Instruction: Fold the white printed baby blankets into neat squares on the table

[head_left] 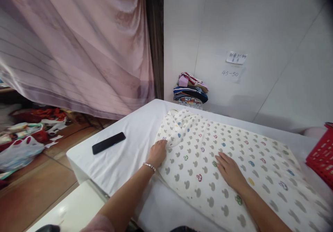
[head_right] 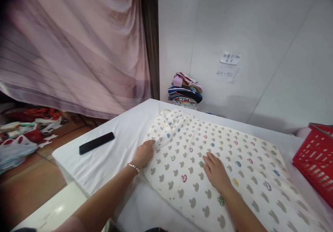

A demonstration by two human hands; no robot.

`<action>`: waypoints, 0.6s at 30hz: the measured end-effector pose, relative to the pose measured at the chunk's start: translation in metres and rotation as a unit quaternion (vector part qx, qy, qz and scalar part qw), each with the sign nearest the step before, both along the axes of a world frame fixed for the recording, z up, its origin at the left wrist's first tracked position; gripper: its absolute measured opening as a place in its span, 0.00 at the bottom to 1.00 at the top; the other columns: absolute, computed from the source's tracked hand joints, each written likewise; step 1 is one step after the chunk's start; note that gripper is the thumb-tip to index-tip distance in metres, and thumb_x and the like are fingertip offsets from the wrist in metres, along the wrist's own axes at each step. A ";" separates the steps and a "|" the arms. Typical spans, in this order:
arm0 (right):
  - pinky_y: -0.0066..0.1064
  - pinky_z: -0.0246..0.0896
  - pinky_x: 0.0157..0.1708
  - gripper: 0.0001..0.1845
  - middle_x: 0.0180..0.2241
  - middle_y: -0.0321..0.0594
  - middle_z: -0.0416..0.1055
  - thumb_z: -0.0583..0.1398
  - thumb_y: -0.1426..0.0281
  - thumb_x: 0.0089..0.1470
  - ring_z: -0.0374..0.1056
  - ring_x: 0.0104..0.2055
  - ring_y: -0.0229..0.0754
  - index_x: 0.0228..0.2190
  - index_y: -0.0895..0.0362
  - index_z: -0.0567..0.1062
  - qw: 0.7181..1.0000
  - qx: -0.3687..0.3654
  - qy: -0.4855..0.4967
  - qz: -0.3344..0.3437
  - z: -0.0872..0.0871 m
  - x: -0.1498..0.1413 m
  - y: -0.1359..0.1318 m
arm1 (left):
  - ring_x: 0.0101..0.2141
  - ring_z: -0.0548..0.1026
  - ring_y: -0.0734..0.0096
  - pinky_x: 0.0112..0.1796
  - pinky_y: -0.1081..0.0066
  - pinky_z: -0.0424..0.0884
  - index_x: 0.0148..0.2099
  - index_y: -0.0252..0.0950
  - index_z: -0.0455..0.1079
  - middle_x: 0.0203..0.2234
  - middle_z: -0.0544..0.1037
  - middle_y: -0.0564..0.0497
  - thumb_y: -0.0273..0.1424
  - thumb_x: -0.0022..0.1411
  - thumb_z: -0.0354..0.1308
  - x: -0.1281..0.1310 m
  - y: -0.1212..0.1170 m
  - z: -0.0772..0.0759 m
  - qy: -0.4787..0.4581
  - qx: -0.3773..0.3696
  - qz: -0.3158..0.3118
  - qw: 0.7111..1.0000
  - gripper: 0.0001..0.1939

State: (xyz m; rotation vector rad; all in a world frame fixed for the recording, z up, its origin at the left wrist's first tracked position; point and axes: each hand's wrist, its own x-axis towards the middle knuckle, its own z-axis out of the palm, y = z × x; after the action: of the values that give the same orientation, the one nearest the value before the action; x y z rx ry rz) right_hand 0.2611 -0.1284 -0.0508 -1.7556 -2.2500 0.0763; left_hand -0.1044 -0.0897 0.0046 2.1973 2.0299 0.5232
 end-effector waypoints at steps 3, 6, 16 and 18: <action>0.46 0.53 0.58 0.25 0.60 0.42 0.58 0.46 0.58 0.60 0.53 0.62 0.51 0.52 0.54 0.70 1.000 0.004 0.013 -0.004 -0.001 0.002 -0.003 | 0.46 0.72 0.59 0.48 0.63 0.66 0.49 0.37 0.69 0.44 0.76 0.44 0.20 0.55 0.49 -0.012 0.008 0.000 -0.163 0.011 0.071 0.984 0.20; 0.45 0.54 0.58 0.25 0.59 0.42 0.60 0.47 0.58 0.59 0.54 0.61 0.51 0.51 0.55 0.72 0.999 0.006 0.030 -0.010 0.002 0.002 -0.004 | 0.42 0.74 0.61 0.45 0.67 0.69 0.40 0.37 0.72 0.32 0.78 0.48 0.21 0.52 0.53 -0.030 0.016 0.000 -0.507 0.015 0.209 0.836 0.14; 0.46 0.54 0.58 0.25 0.57 0.43 0.62 0.49 0.57 0.57 0.56 0.60 0.51 0.48 0.56 0.74 0.996 0.014 0.081 -0.016 -0.005 0.007 -0.001 | 0.29 0.78 0.60 0.34 0.63 0.75 0.41 0.28 0.70 0.25 0.77 0.44 0.28 0.55 0.55 -0.060 0.003 0.005 -0.826 -0.041 0.227 0.514 0.12; 0.46 0.53 0.59 0.25 0.57 0.42 0.62 0.49 0.56 0.57 0.56 0.60 0.51 0.47 0.55 0.74 0.996 0.015 0.088 -0.019 -0.006 0.007 -0.001 | 0.29 0.78 0.62 0.35 0.63 0.75 0.43 0.30 0.70 0.27 0.78 0.45 0.30 0.53 0.60 -0.059 0.008 0.004 -0.818 -0.027 0.217 0.533 0.15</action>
State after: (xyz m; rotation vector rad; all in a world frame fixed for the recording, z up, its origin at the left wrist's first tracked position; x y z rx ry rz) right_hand 0.2685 -0.1296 -0.0564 -1.7034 -2.0827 0.1817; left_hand -0.1631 -0.0818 0.0084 0.2319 1.1188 1.5962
